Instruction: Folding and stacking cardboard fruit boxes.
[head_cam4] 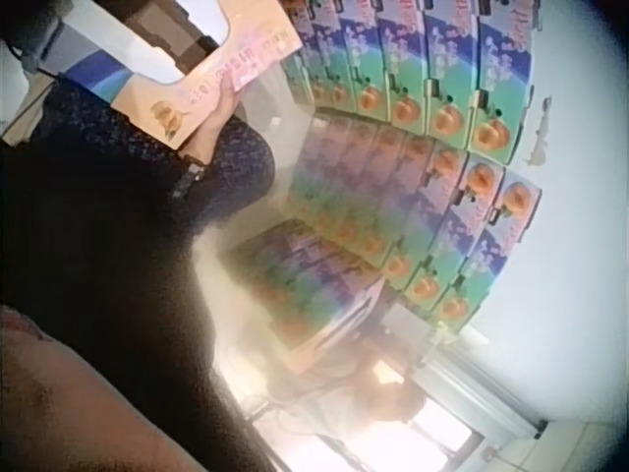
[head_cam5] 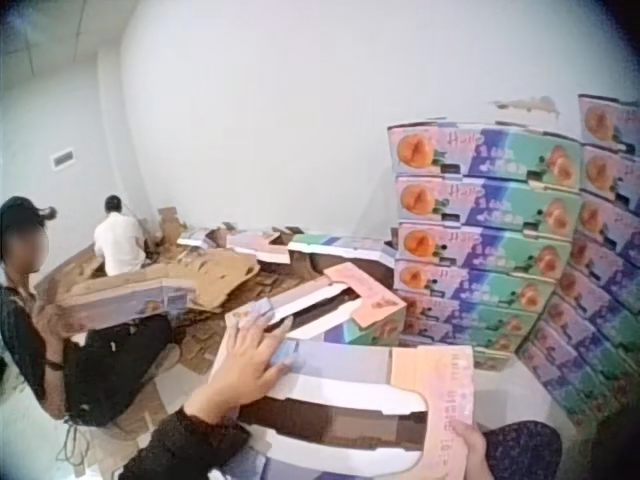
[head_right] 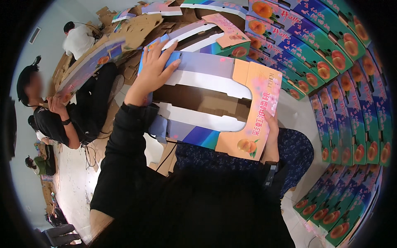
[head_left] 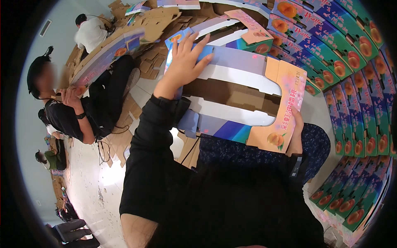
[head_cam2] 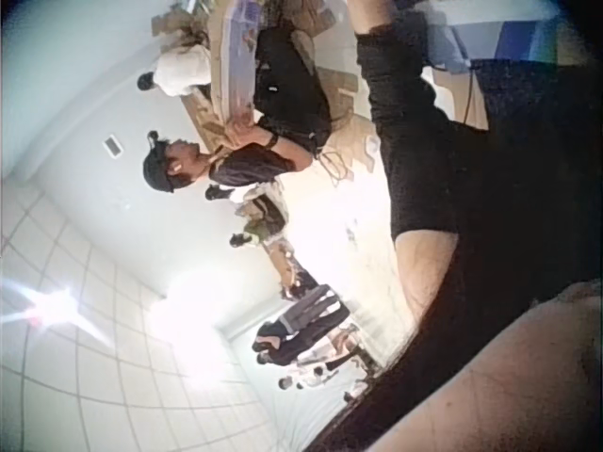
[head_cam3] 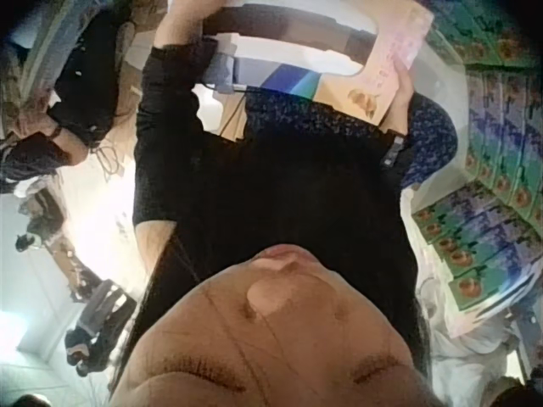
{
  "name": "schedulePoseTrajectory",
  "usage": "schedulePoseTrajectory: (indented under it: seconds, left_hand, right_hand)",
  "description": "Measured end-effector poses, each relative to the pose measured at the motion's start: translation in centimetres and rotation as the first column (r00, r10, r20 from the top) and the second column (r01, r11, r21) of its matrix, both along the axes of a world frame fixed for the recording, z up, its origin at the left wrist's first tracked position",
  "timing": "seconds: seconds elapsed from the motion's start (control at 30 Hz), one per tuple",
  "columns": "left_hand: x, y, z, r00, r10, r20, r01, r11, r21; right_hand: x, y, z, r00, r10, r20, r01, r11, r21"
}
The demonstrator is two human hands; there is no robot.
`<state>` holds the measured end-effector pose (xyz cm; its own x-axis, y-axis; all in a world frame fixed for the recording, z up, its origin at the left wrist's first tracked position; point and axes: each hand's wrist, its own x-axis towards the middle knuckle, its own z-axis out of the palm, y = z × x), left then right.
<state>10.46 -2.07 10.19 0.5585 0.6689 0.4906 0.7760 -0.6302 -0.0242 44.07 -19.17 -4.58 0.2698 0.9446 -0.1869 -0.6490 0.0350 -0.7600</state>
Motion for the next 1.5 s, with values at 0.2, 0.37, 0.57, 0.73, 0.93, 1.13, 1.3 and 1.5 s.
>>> schedulePoseTrajectory:
  seconds: [0.2,0.37,0.57,0.73,0.93,1.13,1.3,1.5]
  left_hand:
    - [-1.7,-7.8,2.5,0.996,-0.080,-0.035,0.070,0.973,-0.222]
    - [-2.8,-13.8,3.2,0.986,-0.146,-0.077,0.084,0.845,-0.528]
    - [-4.8,-13.8,1.6,0.995,-0.088,-0.049,0.060,0.906,-0.419]
    - [-5.2,-12.9,1.7,0.991,-0.133,0.015,0.126,0.898,-0.421]
    - [-4.4,-13.2,1.7,0.990,-0.104,-0.096,0.055,0.906,-0.419]
    - [-4.1,-13.4,-2.4,0.982,-0.081,-0.170,0.030,0.959,-0.282]
    - [-6.0,-13.1,-5.0,0.991,0.059,-0.124,-0.075,0.989,-0.128]
    - [-10.5,-11.1,-3.8,0.867,0.239,0.437,-0.132,0.956,-0.261]
  right_hand:
    - [-0.5,0.2,2.0,0.998,0.013,-0.067,-0.012,1.000,0.019]
    - [-0.2,0.5,1.5,0.984,0.047,-0.169,-0.063,0.994,-0.088]
    - [-0.3,0.9,1.8,0.994,0.055,-0.091,-0.072,0.977,-0.201]
    - [-0.8,0.7,3.0,0.991,0.012,-0.133,-0.039,0.978,-0.203]
    - [-0.6,0.7,2.6,0.988,0.050,-0.143,-0.072,0.985,-0.157]
    - [0.0,1.2,0.9,0.998,0.048,-0.051,-0.049,0.998,-0.026]
    - [-0.4,1.7,2.0,0.997,0.073,-0.001,-0.073,0.997,0.032]
    - [-1.3,1.2,2.7,0.998,0.016,-0.055,-0.018,0.999,-0.046]
